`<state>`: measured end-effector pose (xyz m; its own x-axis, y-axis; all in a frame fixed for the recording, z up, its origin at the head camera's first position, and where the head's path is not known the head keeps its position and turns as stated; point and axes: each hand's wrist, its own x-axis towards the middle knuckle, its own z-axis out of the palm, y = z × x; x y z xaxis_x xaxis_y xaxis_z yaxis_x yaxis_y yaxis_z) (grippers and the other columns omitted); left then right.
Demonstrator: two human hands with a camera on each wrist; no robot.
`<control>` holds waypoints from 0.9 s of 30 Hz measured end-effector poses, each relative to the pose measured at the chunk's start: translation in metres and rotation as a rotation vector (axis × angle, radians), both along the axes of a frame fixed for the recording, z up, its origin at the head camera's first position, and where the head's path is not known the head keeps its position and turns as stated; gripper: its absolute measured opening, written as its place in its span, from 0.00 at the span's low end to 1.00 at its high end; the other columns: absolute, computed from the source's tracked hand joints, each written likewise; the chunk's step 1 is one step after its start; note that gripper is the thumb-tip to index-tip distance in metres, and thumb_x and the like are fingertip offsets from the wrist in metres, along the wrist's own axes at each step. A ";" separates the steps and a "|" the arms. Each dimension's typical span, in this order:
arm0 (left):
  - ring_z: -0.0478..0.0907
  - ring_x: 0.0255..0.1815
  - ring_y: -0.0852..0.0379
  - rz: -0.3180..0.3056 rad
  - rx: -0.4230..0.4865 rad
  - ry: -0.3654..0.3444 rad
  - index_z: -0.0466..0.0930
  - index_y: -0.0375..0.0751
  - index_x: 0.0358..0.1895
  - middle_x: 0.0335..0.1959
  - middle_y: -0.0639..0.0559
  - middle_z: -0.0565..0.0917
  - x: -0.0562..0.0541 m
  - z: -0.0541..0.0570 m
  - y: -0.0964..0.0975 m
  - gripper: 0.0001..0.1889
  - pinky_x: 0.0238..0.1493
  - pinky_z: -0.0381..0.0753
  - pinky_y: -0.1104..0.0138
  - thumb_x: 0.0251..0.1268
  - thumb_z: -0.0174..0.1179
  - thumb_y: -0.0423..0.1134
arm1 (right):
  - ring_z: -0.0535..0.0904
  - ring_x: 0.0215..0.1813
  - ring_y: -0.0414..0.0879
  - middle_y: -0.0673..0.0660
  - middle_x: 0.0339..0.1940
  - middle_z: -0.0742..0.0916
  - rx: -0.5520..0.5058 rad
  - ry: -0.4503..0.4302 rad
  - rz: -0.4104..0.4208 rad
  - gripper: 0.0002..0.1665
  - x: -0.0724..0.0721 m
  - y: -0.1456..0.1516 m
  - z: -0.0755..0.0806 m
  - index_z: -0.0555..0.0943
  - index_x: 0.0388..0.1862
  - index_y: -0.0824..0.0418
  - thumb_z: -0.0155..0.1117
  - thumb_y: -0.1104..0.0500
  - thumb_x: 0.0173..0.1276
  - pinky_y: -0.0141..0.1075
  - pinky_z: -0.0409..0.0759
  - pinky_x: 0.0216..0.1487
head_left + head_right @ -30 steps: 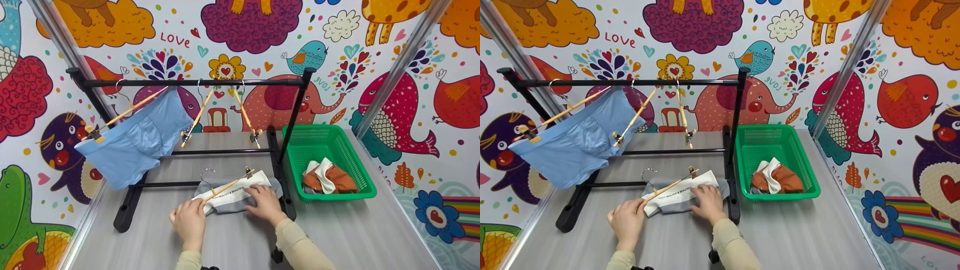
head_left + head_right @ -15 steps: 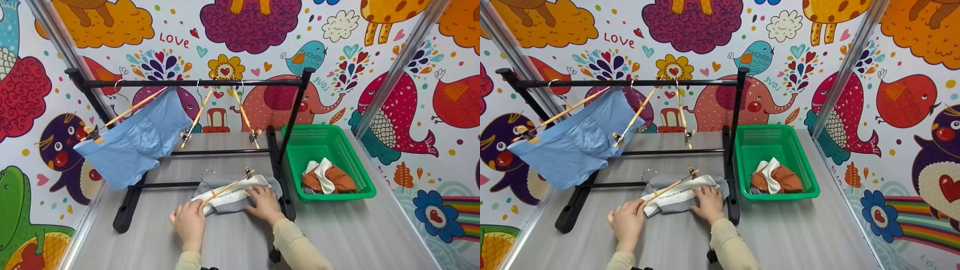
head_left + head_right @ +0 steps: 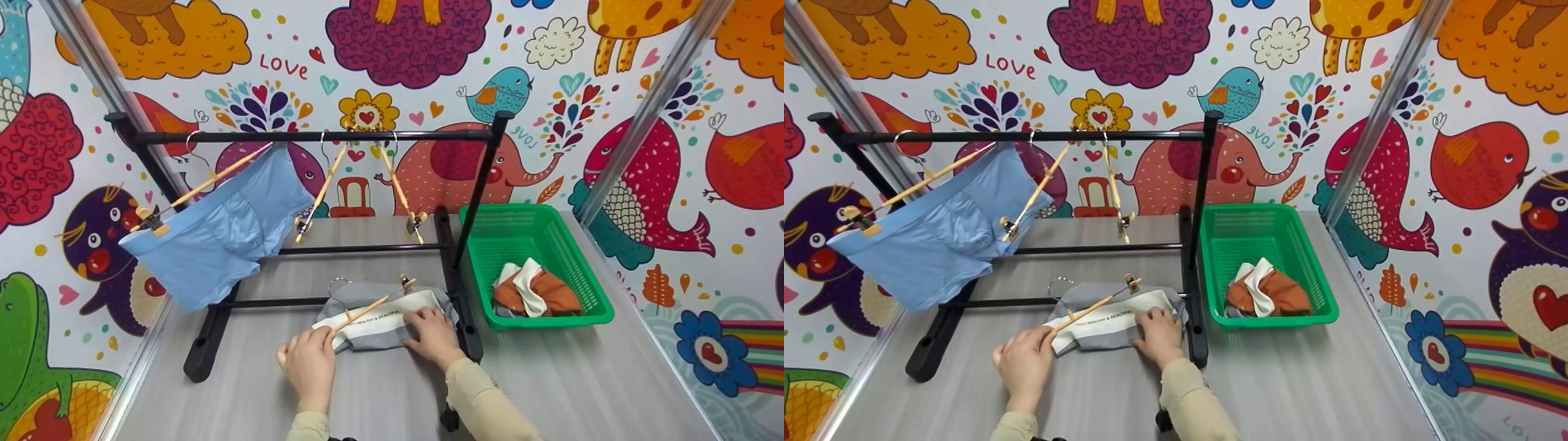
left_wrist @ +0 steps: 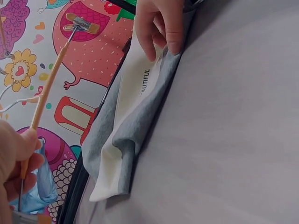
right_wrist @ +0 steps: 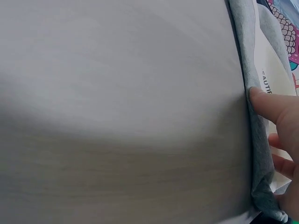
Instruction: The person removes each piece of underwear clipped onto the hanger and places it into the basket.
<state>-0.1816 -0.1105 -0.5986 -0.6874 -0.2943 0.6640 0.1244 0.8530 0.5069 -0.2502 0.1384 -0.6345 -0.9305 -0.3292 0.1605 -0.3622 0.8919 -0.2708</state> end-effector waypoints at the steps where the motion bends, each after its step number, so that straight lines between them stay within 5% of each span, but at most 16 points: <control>1: 0.79 0.32 0.45 0.000 0.001 0.001 0.87 0.44 0.30 0.28 0.48 0.85 0.000 0.000 0.000 0.08 0.47 0.64 0.45 0.45 0.75 0.33 | 0.74 0.54 0.56 0.55 0.49 0.80 0.000 -0.002 -0.002 0.29 0.000 0.000 0.000 0.81 0.57 0.49 0.76 0.44 0.57 0.58 0.74 0.51; 27: 0.78 0.29 0.46 0.003 -0.008 -0.014 0.87 0.45 0.29 0.27 0.49 0.85 0.000 -0.003 -0.002 0.07 0.47 0.64 0.46 0.47 0.75 0.35 | 0.76 0.44 0.49 0.49 0.40 0.81 0.058 0.070 -0.007 0.15 0.010 -0.003 -0.002 0.85 0.42 0.46 0.78 0.52 0.56 0.49 0.77 0.38</control>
